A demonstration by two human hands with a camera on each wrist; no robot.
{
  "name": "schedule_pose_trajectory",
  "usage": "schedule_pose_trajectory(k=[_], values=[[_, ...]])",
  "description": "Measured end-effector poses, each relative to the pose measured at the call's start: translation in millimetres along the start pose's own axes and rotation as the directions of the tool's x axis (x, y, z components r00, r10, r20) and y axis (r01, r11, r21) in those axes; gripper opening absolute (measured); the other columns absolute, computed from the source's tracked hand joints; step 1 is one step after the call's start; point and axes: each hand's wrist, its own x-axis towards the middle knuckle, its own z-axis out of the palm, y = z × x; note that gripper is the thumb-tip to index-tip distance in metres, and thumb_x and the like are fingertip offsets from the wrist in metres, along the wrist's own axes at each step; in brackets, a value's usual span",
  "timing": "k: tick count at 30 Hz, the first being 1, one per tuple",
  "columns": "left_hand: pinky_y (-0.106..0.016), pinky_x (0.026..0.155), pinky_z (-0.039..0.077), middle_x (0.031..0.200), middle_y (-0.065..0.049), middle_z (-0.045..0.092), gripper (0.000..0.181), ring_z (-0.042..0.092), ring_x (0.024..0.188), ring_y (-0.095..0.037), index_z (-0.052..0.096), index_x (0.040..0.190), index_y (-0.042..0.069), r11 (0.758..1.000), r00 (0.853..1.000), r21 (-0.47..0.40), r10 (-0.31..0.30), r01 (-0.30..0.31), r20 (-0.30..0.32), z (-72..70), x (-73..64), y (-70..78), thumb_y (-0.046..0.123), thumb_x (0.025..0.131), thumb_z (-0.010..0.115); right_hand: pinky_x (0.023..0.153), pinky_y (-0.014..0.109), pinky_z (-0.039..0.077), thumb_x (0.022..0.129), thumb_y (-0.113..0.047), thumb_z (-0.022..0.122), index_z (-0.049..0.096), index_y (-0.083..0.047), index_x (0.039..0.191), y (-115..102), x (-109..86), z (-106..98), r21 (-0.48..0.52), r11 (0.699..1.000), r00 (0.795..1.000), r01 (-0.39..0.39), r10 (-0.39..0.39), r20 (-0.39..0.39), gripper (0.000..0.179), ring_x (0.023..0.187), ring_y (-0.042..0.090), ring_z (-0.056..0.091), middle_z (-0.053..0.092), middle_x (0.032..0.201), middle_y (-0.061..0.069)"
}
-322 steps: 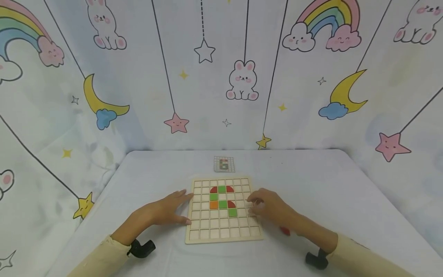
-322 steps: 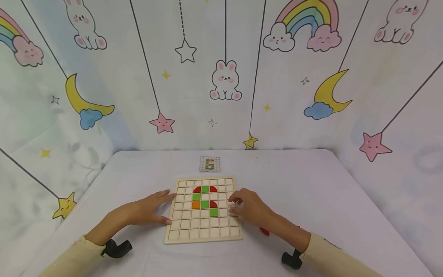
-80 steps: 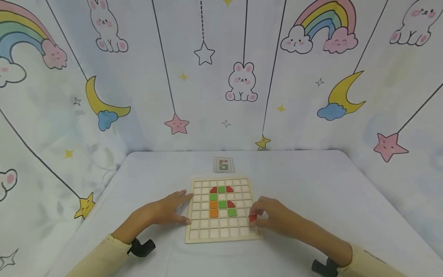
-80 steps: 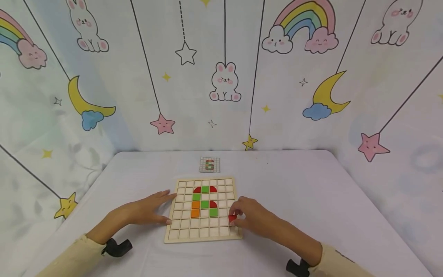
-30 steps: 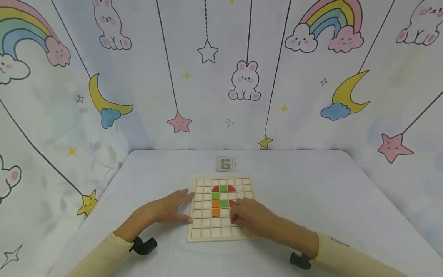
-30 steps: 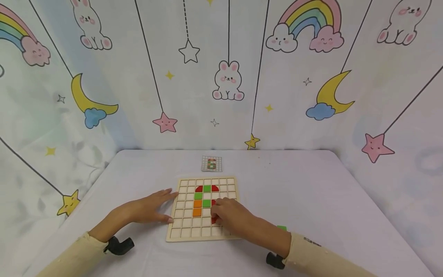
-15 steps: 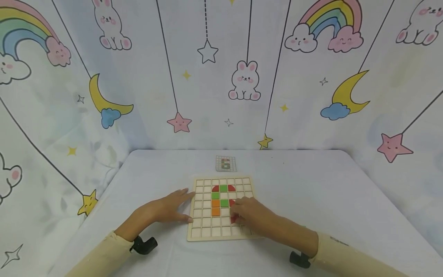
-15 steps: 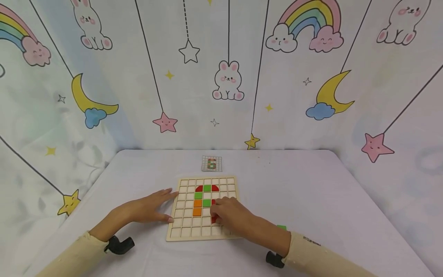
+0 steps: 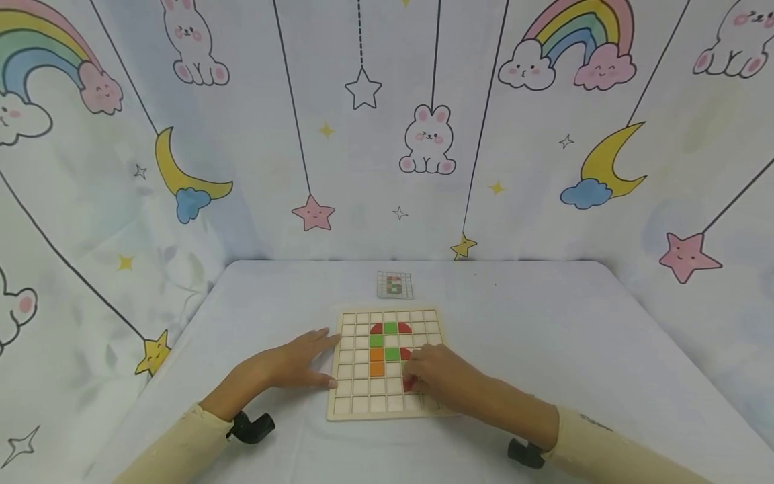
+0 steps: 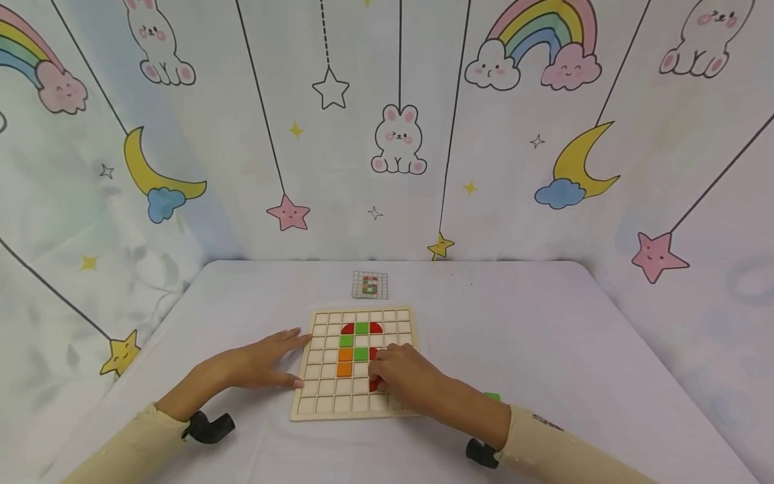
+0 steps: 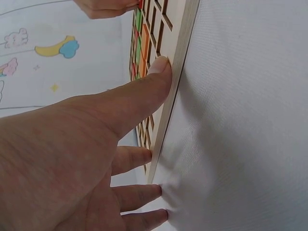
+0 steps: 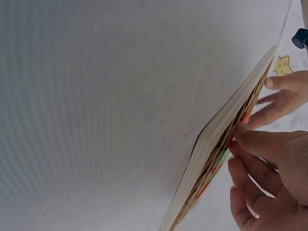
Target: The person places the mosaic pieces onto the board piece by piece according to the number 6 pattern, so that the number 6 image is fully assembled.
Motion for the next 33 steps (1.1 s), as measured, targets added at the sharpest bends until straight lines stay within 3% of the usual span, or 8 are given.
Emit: schedule_pose_trajectory(k=[8, 13, 16, 18, 22, 25, 30, 33], values=[[-0.064, 0.126, 0.026, 0.172, -0.022, 0.026, 0.096, 0.023, 0.160, -0.044, 0.036, 0.165, 0.015, 1.000, 1.000, 0.001, 0.015, -0.015, -0.001, 0.5, 1.8, -0.6, 0.054, 0.090, 0.080, 0.083, 0.028, 0.053, 0.086, -0.017, 0.089, 0.078, -0.023, 0.095, -1.1, -0.6, 0.3, -0.018, 1.000, 1.000, -0.011, 0.011, -0.002, 0.015, 0.089, 0.006, 0.061, 0.069, 0.089, -0.015], [-0.065, 0.125, 0.027, 0.172, -0.022, 0.026, 0.096, 0.023, 0.159, -0.044, 0.036, 0.165, 0.016, 1.000, 1.000, 0.000, 0.017, -0.017, -0.002, 0.0, 2.8, -0.3, 0.054, 0.089, 0.081, 0.089, 0.030, 0.056, 0.087, -0.017, 0.088, 0.080, -0.023, 0.099, 3.1, -3.8, 0.0, -0.038, 0.999, 1.000, -0.006, 0.005, -0.012, 0.016, 0.092, 0.007, 0.064, 0.071, 0.093, -0.014], [-0.065, 0.125, 0.027, 0.172, -0.021, 0.026, 0.096, 0.022, 0.160, -0.044, 0.036, 0.165, 0.017, 1.000, 1.000, -0.003, 0.008, -0.008, 0.001, -0.3, 2.3, -0.1, 0.054, 0.089, 0.081, 0.095, 0.033, 0.057, 0.091, -0.017, 0.085, 0.080, -0.022, 0.106, 10.0, -9.1, -3.3, -0.021, 0.999, 0.999, -0.047, 0.047, -0.003, 0.017, 0.097, 0.008, 0.066, 0.074, 0.100, -0.012], [-0.065, 0.125, 0.027, 0.173, -0.021, 0.026, 0.096, 0.022, 0.160, -0.043, 0.036, 0.166, 0.017, 1.000, 1.000, -0.003, 0.002, -0.002, 0.003, -0.4, 1.9, 0.0, 0.054, 0.089, 0.081, 0.098, 0.035, 0.058, 0.093, -0.019, 0.082, 0.079, -0.021, 0.111, 16.1, -15.3, -8.4, 0.023, 0.992, 0.992, -0.125, 0.125, 0.011, 0.018, 0.103, 0.009, 0.065, 0.073, 0.106, -0.011], [-0.065, 0.125, 0.027, 0.172, -0.022, 0.026, 0.096, 0.023, 0.160, -0.044, 0.036, 0.165, 0.016, 1.000, 1.000, -0.002, 0.008, -0.008, 0.003, -0.1, 1.9, -0.3, 0.054, 0.090, 0.081, 0.102, 0.037, 0.057, 0.096, -0.024, 0.079, 0.075, -0.025, 0.117, 32.3, -34.4, -21.0, 0.161, 0.919, 0.933, -0.360, 0.358, 0.044, 0.021, 0.111, 0.010, 0.062, 0.069, 0.114, -0.013], [-0.065, 0.125, 0.027, 0.172, -0.022, 0.026, 0.096, 0.023, 0.159, -0.044, 0.037, 0.165, 0.016, 1.000, 1.000, -0.012, 0.012, -0.012, 0.002, -0.8, 1.1, 1.2, 0.053, 0.089, 0.082, 0.096, 0.037, 0.059, 0.095, -0.025, 0.081, 0.073, -0.025, 0.120, 50.8, -53.7, -29.2, 0.223, 0.862, 0.888, -0.455, 0.459, 0.040, 0.026, 0.108, 0.012, 0.063, 0.067, 0.116, -0.011], [-0.065, 0.125, 0.028, 0.172, -0.022, 0.027, 0.096, 0.025, 0.159, -0.044, 0.039, 0.164, 0.016, 1.000, 1.000, -0.025, 0.004, -0.004, -0.001, -2.6, -0.6, 4.0, 0.052, 0.087, 0.084, 0.087, 0.035, 0.060, 0.093, -0.025, 0.083, 0.069, -0.015, 0.127, 77.2, -93.9, -39.2, 0.305, 0.841, 0.884, -0.447, 0.467, 0.005, 0.038, 0.103, 0.015, 0.065, 0.070, 0.118, -0.002], [-0.065, 0.125, 0.028, 0.172, -0.022, 0.027, 0.096, 0.024, 0.159, -0.044, 0.039, 0.164, 0.016, 1.000, 1.000, -0.030, 0.004, -0.004, 0.000, -3.2, -1.1, 4.4, 0.051, 0.087, 0.084, 0.086, 0.037, 0.060, 0.091, -0.032, 0.085, 0.067, -0.013, 0.131, 84.4, -118.7, -42.6, 0.365, 0.802, 0.871, -0.473, 0.489, 0.052, 0.048, 0.105, 0.019, 0.066, 0.070, 0.120, 0.001]])
